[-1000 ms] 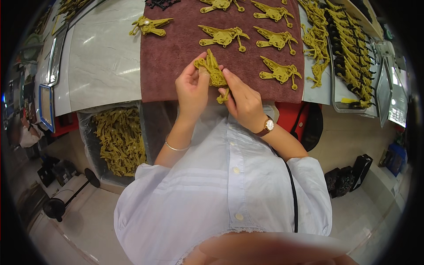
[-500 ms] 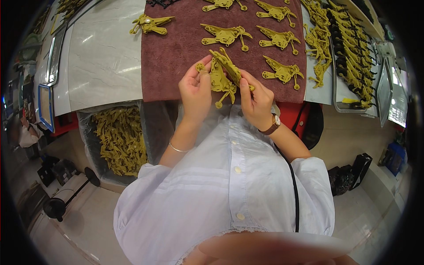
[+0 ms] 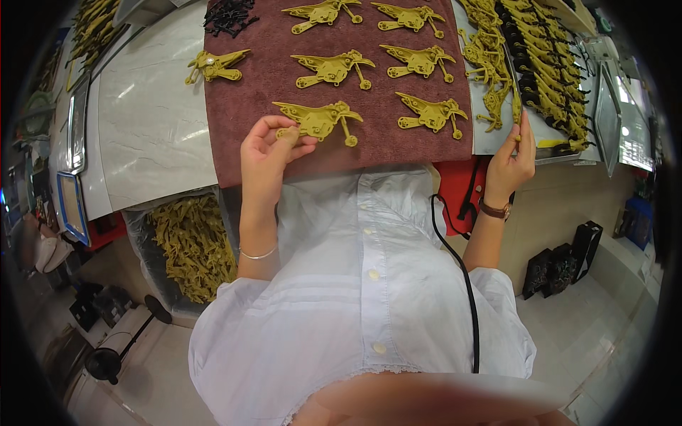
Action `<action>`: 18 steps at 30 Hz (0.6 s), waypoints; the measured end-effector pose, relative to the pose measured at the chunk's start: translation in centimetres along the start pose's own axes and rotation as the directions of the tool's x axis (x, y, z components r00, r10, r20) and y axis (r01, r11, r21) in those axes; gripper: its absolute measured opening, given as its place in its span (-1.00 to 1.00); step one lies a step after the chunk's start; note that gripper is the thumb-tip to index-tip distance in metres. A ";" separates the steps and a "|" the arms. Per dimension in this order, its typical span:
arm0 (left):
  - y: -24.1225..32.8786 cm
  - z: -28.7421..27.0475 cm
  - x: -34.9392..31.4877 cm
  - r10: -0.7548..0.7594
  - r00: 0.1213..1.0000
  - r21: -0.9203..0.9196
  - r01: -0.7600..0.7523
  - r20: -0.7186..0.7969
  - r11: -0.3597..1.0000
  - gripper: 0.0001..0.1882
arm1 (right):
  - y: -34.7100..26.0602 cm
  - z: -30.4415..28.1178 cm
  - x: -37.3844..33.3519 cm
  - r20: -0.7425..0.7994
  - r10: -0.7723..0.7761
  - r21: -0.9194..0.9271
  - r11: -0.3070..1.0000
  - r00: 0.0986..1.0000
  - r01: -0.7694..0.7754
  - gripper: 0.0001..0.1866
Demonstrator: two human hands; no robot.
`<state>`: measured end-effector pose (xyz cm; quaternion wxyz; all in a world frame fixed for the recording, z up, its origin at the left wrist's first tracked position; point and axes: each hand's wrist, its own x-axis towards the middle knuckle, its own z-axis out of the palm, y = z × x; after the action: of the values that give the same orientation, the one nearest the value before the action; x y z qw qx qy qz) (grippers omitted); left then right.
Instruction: The person assembles toy plastic motorcycles by hand, attaching plastic wheels to the yellow bodies.
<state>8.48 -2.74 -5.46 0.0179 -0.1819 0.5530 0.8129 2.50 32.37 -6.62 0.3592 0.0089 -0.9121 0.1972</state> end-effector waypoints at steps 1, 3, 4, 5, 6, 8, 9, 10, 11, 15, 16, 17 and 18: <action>-0.1 0.6 0.2 0.002 1.000 0.010 -0.002 0.012 1.000 -0.89 | 0.5 0.0 -0.3 0.020 0.042 -0.014 0.999 0.999 -0.042 -0.70; -0.6 1.6 0.4 0.017 0.999 0.036 -0.018 0.031 0.999 -0.88 | 1.8 0.6 -0.9 0.046 0.013 -0.049 0.999 0.999 -0.011 -0.70; -1.0 2.1 0.2 0.021 0.999 0.040 -0.022 0.023 0.999 -0.88 | 2.1 0.8 -1.0 0.073 -0.017 -0.089 0.996 0.997 0.024 -0.69; -1.6 2.5 0.2 0.113 0.994 0.152 -0.111 0.000 0.982 -0.88 | 2.2 0.9 -1.0 0.070 -0.016 -0.083 0.996 0.997 0.022 -0.69; -1.8 2.8 0.3 0.205 0.979 0.264 -0.194 -0.014 0.945 -0.89 | 2.1 0.8 -1.0 0.115 -0.021 -0.098 0.995 0.993 0.033 -0.66; -1.4 2.8 0.0 0.299 0.954 0.518 -0.265 0.019 0.813 -0.89 | 2.2 0.8 -1.1 0.158 -0.025 -0.106 0.994 0.987 0.042 -0.63; -1.3 2.7 -0.1 0.289 0.955 0.589 -0.270 0.064 0.762 -0.89 | 2.3 0.7 -1.2 0.184 -0.039 -0.099 0.993 0.982 0.058 -0.59; -1.1 2.6 -0.1 0.274 0.956 0.654 -0.275 0.108 0.705 -0.89 | 2.3 0.7 -1.3 0.208 -0.053 -0.093 0.993 0.977 0.074 -0.55; -1.2 2.4 -0.1 0.277 0.955 0.594 -0.283 0.104 0.753 -0.88 | 2.4 0.7 -1.3 0.208 -0.055 -0.085 0.994 0.976 0.074 -0.55; -1.3 2.5 -0.5 0.188 0.980 0.364 -0.199 0.068 0.910 -0.88 | 2.5 0.6 -1.4 0.223 -0.049 -0.074 0.995 0.974 0.068 -0.51; -1.3 2.6 -0.4 0.188 0.982 0.393 -0.185 0.031 0.901 -0.89 | 2.4 0.6 -1.4 0.218 -0.053 -0.077 0.994 0.975 0.071 -0.52; -1.4 2.7 -0.3 0.192 0.981 0.421 -0.172 -0.006 0.891 -0.90 | 2.3 0.6 -1.3 0.217 -0.054 -0.072 0.995 0.975 0.072 -0.52; -1.5 2.7 -0.3 0.195 0.981 0.422 -0.173 -0.009 0.890 -0.90 | 2.1 0.5 -1.2 0.223 -0.038 -0.063 0.997 0.974 0.053 -0.51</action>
<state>8.33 0.38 -5.82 -0.0346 -0.1415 0.7297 0.6681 2.69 34.01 -8.47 0.2598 0.0394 -0.9523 0.1552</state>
